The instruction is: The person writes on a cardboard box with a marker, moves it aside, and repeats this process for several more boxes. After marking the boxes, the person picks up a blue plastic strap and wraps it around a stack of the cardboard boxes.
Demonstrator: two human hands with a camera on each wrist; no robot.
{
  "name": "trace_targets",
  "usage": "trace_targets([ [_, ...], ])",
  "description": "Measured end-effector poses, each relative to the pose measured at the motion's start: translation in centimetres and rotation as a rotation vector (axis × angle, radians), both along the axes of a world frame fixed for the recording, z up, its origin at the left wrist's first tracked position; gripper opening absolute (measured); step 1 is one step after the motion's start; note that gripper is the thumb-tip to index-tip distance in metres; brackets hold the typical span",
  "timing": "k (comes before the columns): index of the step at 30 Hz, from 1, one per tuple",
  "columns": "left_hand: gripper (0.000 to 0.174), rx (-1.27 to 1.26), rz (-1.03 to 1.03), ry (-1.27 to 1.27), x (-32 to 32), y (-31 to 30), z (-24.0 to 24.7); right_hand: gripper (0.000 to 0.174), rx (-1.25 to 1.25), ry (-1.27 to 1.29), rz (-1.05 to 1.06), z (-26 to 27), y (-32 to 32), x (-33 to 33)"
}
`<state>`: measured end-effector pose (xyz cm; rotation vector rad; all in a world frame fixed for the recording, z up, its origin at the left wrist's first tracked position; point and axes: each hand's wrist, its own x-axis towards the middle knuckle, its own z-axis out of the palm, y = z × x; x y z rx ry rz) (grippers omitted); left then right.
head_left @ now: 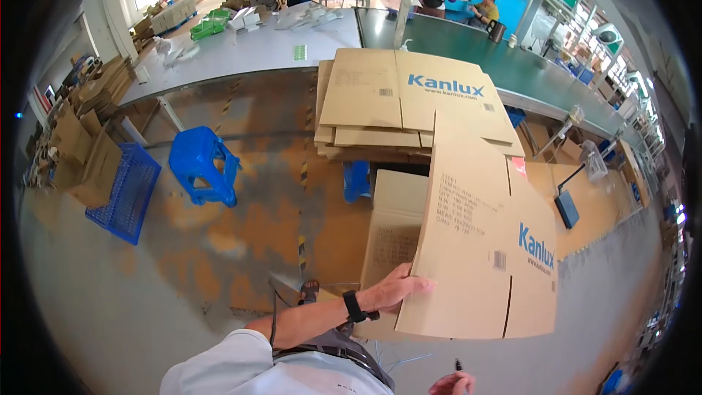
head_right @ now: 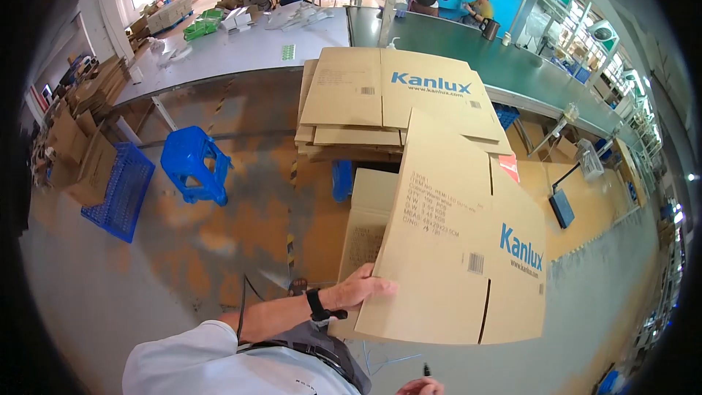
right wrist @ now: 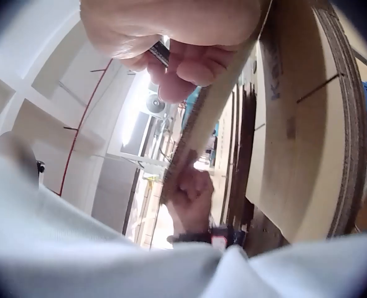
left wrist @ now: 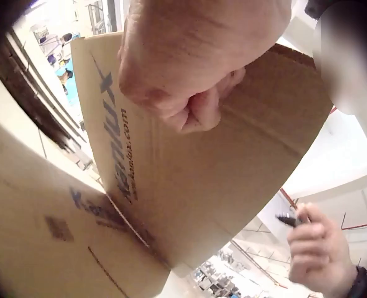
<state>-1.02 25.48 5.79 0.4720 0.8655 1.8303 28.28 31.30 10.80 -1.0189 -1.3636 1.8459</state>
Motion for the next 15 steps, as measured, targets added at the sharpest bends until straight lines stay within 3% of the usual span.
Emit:
trace_targets([
  [2,0.038,0.038,0.006,-0.027,-2.5,-1.0,3.8,0.030,-0.047,-0.081,0.016,-0.1,-1.4,-1.0],
  [6,0.036,0.047,0.134,0.027,-7.2,-2.2,5.3,0.029,-0.072,-0.076,0.061,-0.1,-2.6,-3.2],
  [12,0.015,0.132,0.387,0.136,-18.3,-2.7,6.1,0.028,-0.001,-0.130,0.080,-0.4,-2.7,-6.0],
  [13,0.017,0.095,0.410,0.159,-20.8,-2.6,6.1,0.027,0.007,-0.153,0.071,-0.6,-2.7,-6.5],
  [15,0.037,0.067,0.430,0.157,-26.9,-1.8,4.8,0.026,0.012,-0.195,0.039,-0.3,-3.5,-7.4],
])
